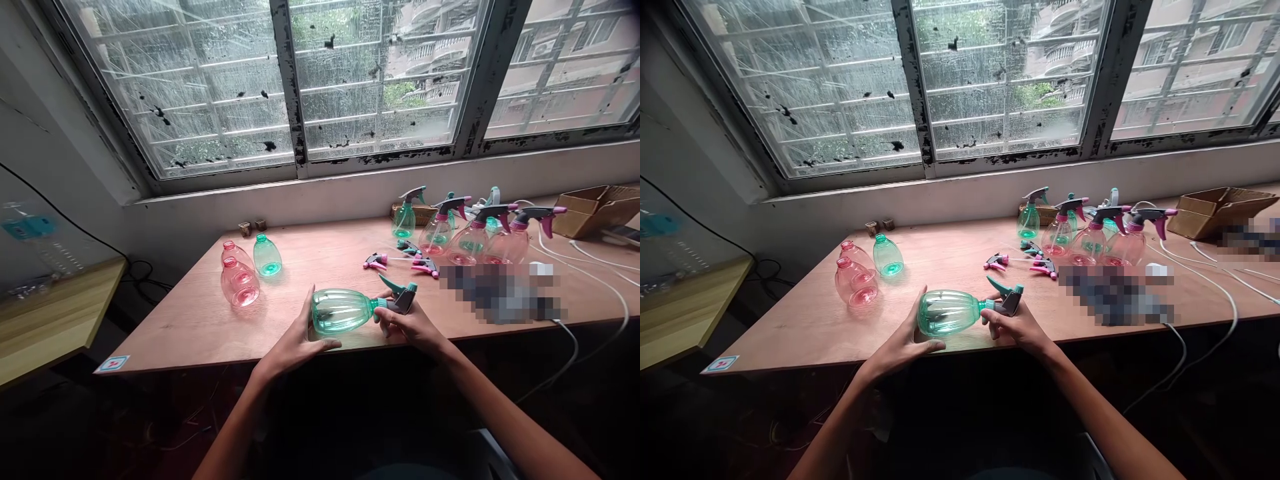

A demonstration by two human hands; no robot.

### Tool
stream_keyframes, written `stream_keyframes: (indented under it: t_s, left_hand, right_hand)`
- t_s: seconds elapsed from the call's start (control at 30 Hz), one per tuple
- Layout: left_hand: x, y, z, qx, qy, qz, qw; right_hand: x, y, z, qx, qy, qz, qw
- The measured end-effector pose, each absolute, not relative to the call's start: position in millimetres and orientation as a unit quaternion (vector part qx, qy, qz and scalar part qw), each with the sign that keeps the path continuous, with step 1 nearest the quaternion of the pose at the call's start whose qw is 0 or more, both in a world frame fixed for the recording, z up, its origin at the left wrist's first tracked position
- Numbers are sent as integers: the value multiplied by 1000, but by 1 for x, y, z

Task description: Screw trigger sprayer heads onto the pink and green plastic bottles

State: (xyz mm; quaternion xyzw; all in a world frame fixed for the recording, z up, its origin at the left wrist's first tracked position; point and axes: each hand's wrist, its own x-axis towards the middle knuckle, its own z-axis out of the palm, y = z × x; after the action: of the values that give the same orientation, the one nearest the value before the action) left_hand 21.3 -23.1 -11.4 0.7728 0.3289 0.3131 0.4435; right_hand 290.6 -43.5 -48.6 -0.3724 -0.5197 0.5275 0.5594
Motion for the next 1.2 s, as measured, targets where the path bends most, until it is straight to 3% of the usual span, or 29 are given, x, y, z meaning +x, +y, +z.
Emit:
stream_keyframes:
  t_s: [1.2]
  left_hand:
    - [22,-16,-21,766,298,332,462]
  right_hand:
    - [294,-45,-49,-376,-538,531,536]
